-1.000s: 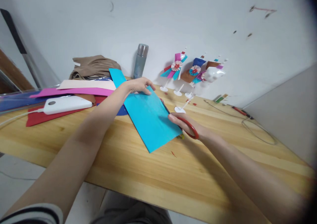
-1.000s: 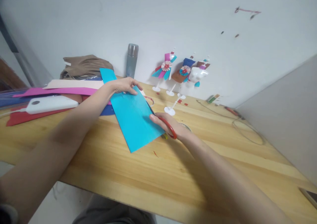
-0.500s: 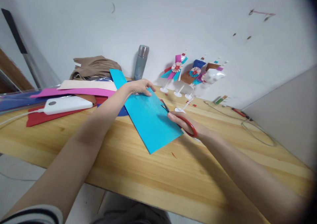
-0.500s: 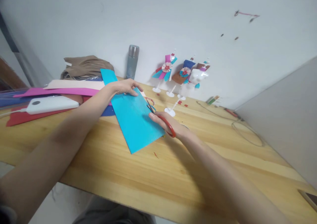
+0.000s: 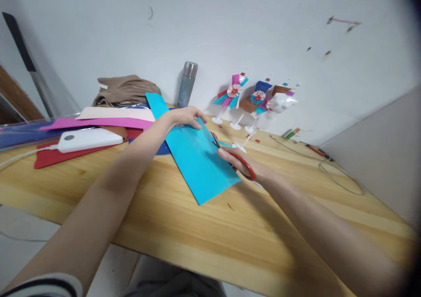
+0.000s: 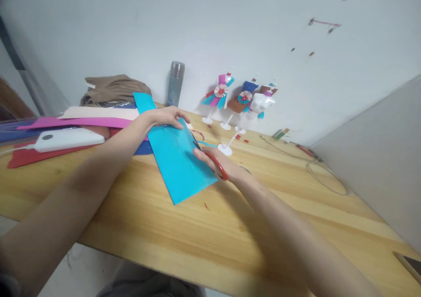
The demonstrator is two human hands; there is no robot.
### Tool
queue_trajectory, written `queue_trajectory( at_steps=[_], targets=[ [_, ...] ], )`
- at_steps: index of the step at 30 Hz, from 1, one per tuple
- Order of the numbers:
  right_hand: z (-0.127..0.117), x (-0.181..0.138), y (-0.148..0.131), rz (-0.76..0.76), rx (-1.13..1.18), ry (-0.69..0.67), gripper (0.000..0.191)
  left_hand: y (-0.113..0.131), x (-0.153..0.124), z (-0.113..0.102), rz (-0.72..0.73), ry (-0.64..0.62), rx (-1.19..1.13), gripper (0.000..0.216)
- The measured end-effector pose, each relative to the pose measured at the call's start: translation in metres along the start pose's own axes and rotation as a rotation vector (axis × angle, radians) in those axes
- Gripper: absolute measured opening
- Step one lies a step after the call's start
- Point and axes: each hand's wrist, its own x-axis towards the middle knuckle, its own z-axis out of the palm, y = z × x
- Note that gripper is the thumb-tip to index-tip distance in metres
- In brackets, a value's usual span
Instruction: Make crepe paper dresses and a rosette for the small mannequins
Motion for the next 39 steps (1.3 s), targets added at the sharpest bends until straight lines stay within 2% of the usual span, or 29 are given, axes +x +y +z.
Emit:
queue_trajectory(
  at_steps=[12, 17, 23, 30, 39],
  targets=[
    [0.003, 0.001, 0.002, 0.065, -0.059, -0.013, 0.059, -0.004, 0.001, 0.000, -0.018, 0.011, -0.022, 0.053],
    [0.004, 0.003, -0.003, 0.059, -0.024, -0.010, 0.058, -0.004, 0.001, 0.001, 0.027, 0.003, -0.022, 0.051],
    [0.006, 0.010, 0.003, 0.028, -0.089, 0.013, 0.058, -0.004, 0.000, 0.001, 0.021, -0.010, -0.008, 0.054],
    [0.008, 0.013, 0.004, 0.020, -0.056, 0.030, 0.059, -0.002, -0.001, 0.001, 0.017, -0.017, 0.002, 0.057],
    [0.011, 0.015, 0.005, 0.118, -0.141, 0.078, 0.062, -0.006, 0.001, 0.002, 0.007, -0.033, 0.000, 0.057]
  ],
)
